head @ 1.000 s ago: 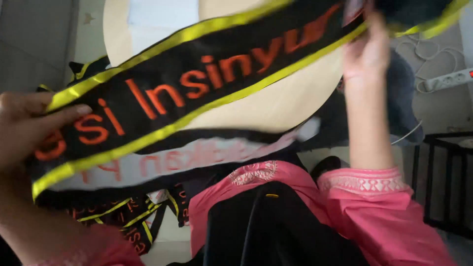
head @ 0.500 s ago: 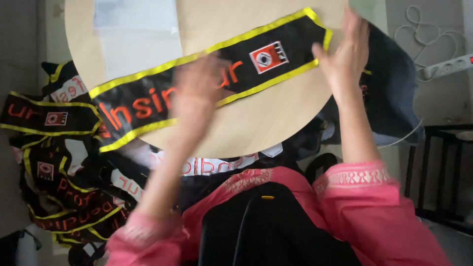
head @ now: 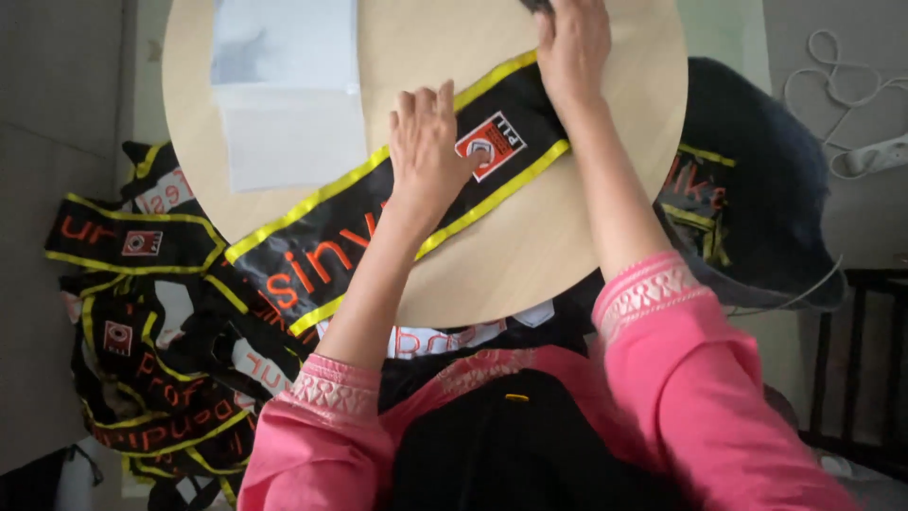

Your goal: The person folds black fabric sashes with yellow trim and orange text on a table, placing a folded sash into a plastic bag.

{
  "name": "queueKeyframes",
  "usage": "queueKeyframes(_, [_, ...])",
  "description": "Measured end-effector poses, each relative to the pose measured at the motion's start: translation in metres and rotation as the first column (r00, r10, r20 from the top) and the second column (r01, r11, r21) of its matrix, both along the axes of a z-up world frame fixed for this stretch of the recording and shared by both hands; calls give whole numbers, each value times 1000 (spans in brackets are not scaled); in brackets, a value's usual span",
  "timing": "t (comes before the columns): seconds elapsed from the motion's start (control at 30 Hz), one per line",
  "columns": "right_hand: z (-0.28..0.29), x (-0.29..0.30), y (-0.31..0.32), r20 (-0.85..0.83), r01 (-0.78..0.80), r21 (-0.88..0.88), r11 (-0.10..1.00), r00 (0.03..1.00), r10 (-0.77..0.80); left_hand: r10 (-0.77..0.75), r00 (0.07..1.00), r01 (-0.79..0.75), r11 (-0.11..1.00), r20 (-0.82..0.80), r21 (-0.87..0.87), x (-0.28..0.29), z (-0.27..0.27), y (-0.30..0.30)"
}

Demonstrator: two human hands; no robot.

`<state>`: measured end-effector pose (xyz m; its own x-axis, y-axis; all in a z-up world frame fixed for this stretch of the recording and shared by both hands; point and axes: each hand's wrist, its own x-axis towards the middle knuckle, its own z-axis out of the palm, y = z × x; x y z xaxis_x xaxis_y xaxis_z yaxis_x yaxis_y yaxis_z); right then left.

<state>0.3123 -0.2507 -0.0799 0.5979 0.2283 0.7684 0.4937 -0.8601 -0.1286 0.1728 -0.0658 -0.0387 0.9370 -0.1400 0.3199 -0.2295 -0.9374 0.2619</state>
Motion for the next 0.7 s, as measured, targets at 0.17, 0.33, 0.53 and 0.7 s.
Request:
queueKeyframes(0.17, [12, -2, -5, -117, -59, 112, 992, 991, 72, -107, 887, 49, 989, -450, -138, 35, 17, 1])
queueKeyframes(0.33, [20, -12, -11, 77, -233, 691, 684, 965, 251, -339, 814, -300, 451, -472, -840, 57, 18, 8])
queueKeyframes(0.53, [68, -48, 38, -455, 280, 885, 373, 689, 564, -171, 918, -381, -134, -357, -915, 52, 30, 15])
queueKeyframes(0.7, [71, -102, 63, -331, -186, 701, 688, 771, 545, -64, 900, -433, -254, -432, -865, 45, 29, 10])
